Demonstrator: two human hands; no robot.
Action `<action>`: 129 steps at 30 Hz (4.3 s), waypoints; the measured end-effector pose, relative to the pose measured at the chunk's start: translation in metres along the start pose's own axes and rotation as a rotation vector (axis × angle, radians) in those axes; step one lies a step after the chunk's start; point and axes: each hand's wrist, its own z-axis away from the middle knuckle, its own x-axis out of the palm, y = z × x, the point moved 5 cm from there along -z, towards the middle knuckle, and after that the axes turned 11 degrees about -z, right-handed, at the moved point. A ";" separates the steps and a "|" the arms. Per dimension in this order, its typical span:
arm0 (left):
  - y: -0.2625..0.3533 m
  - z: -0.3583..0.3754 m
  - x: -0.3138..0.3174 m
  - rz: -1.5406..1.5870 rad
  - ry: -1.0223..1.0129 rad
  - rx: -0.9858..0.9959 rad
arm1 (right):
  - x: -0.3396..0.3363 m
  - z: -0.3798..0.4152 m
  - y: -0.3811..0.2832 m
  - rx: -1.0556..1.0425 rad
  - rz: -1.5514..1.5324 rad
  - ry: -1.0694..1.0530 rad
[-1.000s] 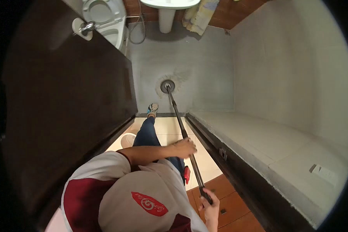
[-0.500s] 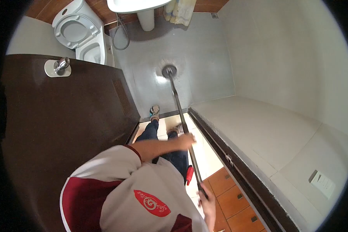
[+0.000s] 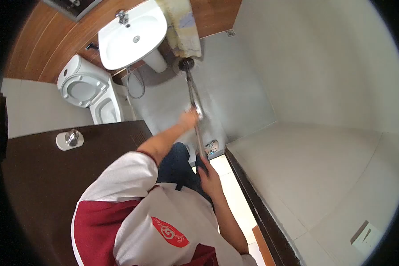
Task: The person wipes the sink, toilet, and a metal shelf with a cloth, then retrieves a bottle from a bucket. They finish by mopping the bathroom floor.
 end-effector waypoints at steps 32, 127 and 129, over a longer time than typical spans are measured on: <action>0.085 0.092 -0.022 0.151 -0.268 1.050 | 0.047 0.176 -0.159 0.348 0.041 0.545; 0.353 -0.205 -0.082 -0.053 -0.212 1.267 | -0.229 0.048 -0.208 0.503 0.245 0.906; 0.377 -0.147 -0.070 -0.088 -0.138 1.322 | -0.202 0.078 -0.201 0.635 0.078 0.962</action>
